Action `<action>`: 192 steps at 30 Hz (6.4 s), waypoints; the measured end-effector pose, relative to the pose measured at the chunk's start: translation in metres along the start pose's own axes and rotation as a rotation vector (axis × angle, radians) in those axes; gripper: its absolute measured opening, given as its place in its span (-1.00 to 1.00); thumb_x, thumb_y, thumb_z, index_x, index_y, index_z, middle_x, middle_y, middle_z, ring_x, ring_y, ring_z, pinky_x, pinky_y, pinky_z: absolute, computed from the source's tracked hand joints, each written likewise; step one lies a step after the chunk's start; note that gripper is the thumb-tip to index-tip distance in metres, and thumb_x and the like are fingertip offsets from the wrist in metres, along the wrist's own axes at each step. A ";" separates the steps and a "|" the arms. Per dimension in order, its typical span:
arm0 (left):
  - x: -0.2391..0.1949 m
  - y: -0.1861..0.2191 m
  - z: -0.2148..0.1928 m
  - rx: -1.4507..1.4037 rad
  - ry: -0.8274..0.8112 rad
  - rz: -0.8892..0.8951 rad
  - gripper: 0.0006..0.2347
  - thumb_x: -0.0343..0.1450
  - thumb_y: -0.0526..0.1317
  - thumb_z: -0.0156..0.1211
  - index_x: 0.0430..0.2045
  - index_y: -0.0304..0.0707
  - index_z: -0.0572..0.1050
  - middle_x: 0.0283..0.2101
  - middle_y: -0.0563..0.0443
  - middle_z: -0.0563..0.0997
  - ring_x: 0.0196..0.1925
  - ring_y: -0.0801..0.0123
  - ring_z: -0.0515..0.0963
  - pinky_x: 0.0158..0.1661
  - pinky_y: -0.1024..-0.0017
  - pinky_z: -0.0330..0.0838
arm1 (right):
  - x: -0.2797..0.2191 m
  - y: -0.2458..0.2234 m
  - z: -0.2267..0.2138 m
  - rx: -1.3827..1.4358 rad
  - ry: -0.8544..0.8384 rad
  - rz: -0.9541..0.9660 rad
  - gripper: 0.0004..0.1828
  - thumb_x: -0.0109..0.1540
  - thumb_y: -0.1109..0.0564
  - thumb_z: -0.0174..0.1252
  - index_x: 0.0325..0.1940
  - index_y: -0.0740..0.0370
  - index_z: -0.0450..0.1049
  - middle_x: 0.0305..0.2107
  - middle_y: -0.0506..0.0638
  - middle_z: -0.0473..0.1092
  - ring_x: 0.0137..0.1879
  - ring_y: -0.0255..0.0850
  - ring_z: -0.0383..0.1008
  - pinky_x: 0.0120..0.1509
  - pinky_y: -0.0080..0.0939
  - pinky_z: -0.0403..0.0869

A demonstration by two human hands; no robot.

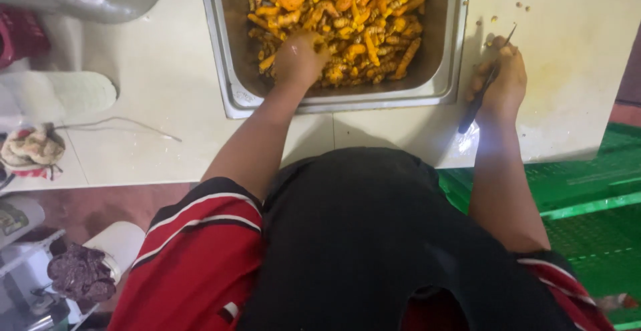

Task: Cleaning and scraping turmeric roots in a sink using hands and a small knife

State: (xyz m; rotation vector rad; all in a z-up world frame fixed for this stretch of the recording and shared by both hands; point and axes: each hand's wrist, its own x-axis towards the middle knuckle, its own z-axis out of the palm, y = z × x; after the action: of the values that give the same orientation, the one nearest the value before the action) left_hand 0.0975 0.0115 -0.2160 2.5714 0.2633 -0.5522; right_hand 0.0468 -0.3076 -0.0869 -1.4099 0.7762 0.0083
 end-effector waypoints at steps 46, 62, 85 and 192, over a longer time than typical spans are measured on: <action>0.025 0.006 0.037 0.118 -0.051 -0.183 -0.45 0.43 0.35 0.00 0.01 -0.05 0.61 0.24 -0.14 0.35 0.34 -0.16 0.28 -0.02 -0.07 0.52 | 0.010 -0.001 0.001 -0.091 0.026 0.015 -0.63 0.32 -0.08 -0.11 0.00 0.15 0.46 -0.55 -0.09 0.26 -0.62 -0.35 0.19 -0.63 -0.33 0.18; 0.023 -0.006 -0.010 -0.101 -0.310 -0.190 -0.47 0.39 0.27 0.19 0.09 -0.05 0.57 0.11 -0.09 0.62 0.05 0.00 0.62 -0.05 0.10 0.52 | 0.007 -0.003 0.002 -0.033 0.085 0.043 -0.71 0.29 -0.08 0.01 -0.11 0.12 0.48 -0.65 -0.10 0.22 -0.68 -0.31 0.17 -0.70 -0.29 0.12; -0.140 0.053 -0.115 -1.468 -0.410 -0.046 -0.70 0.43 -0.01 0.19 -0.07 -0.17 0.58 -0.33 0.10 0.60 -0.41 0.48 0.51 -0.38 0.56 0.41 | -0.161 -0.091 0.074 -0.510 -0.304 -0.041 -0.27 0.25 0.27 -0.09 0.52 -0.13 0.26 -0.50 -0.22 0.27 -0.46 -0.47 0.21 -0.45 -0.47 0.29; -0.005 -0.010 -0.037 -0.191 -0.241 -0.031 -0.43 0.36 0.20 0.15 0.21 -0.06 0.47 -0.03 0.07 0.64 -0.14 0.29 0.58 -0.17 0.27 0.45 | 0.006 -0.007 -0.015 -0.255 0.185 -0.006 -0.60 0.36 -0.08 -0.14 0.11 0.04 0.51 -0.64 -0.18 0.24 -0.65 -0.40 0.18 -0.65 -0.36 0.17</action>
State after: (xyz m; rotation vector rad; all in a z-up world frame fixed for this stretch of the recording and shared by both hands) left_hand 0.1023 0.0386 -0.1891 2.2945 0.2594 -0.8000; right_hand 0.0477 -0.3245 -0.0833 -1.6720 0.9485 -0.0292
